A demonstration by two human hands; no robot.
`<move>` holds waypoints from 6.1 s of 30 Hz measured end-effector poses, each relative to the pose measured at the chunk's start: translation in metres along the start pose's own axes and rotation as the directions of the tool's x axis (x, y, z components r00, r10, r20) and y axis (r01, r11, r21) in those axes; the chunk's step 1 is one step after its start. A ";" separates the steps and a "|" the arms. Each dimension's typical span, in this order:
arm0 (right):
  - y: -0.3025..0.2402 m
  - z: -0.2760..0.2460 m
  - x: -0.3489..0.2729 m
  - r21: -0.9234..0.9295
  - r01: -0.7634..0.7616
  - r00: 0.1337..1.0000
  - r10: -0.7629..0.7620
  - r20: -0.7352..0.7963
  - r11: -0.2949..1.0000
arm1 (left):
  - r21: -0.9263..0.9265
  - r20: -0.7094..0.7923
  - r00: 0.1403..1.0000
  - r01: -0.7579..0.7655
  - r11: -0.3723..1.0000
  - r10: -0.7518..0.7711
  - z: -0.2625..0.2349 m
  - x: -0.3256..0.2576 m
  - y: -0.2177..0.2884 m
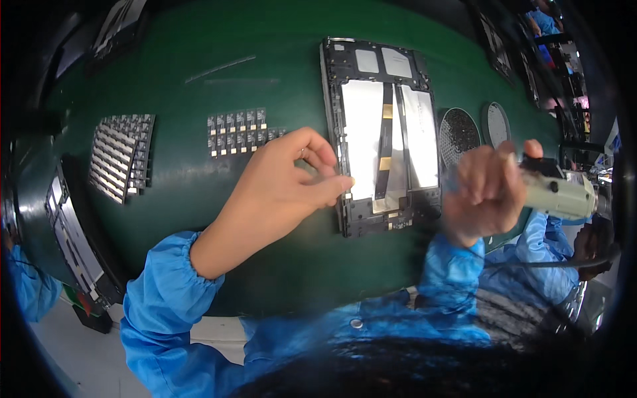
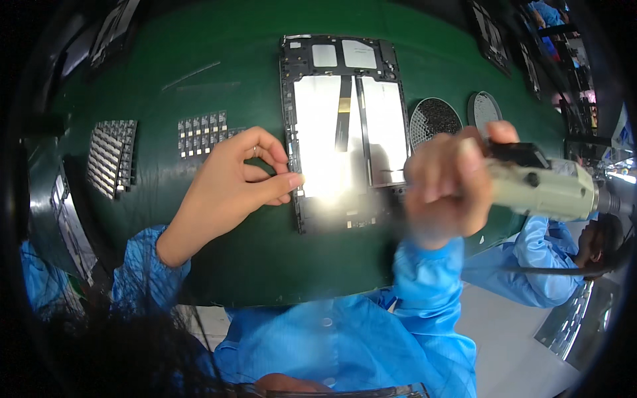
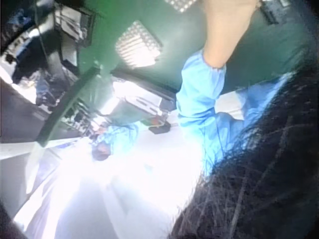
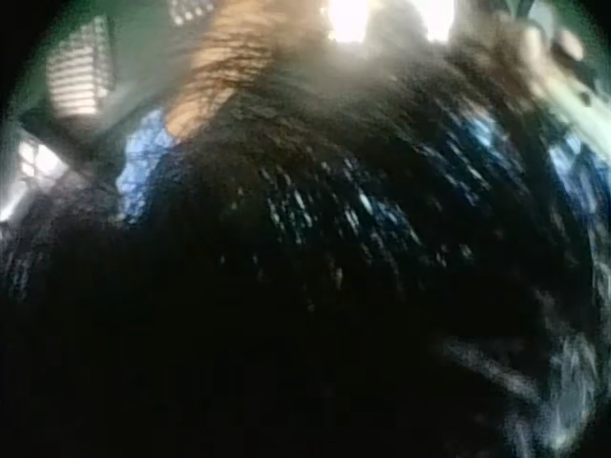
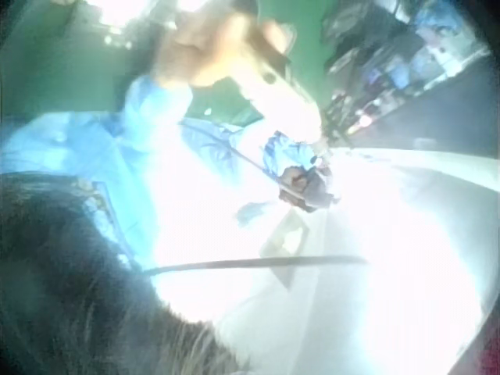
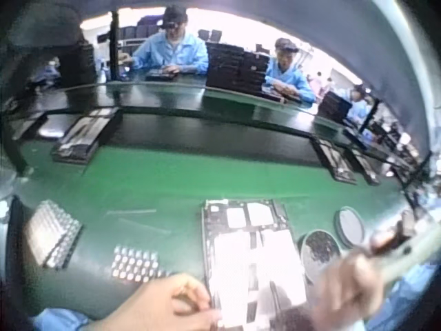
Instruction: Assembling internal electronic components and adhesive strips into device housings on a production line.
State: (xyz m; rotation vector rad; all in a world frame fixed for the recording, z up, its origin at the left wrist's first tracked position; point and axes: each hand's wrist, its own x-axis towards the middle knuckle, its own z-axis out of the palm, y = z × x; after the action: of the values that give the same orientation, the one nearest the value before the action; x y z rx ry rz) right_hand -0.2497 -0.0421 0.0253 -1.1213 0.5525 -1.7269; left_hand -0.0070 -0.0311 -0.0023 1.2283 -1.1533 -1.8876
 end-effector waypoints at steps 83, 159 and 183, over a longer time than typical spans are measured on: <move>0.032 0.054 -0.045 -0.453 -0.098 0.967 0.192 0.168 0.886 | 0.137 0.024 0.986 -0.164 0.977 0.163 -0.007 -0.001 -0.013; 0.037 0.082 -0.032 -0.165 -0.344 0.936 0.351 0.014 0.924 | 0.128 -0.016 0.997 -0.078 0.989 0.081 -0.008 0.000 -0.012; -0.060 -0.065 0.022 -0.062 0.102 0.977 -0.088 0.196 0.993 | 0.945 0.283 0.678 -0.319 -0.076 0.678 0.057 -0.024 -0.022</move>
State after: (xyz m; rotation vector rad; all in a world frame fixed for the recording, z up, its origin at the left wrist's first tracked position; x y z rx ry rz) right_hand -0.3374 -0.0439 0.0496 -1.3690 0.4495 -1.6669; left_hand -0.0508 0.0177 -0.0013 1.1947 -2.3792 -0.0546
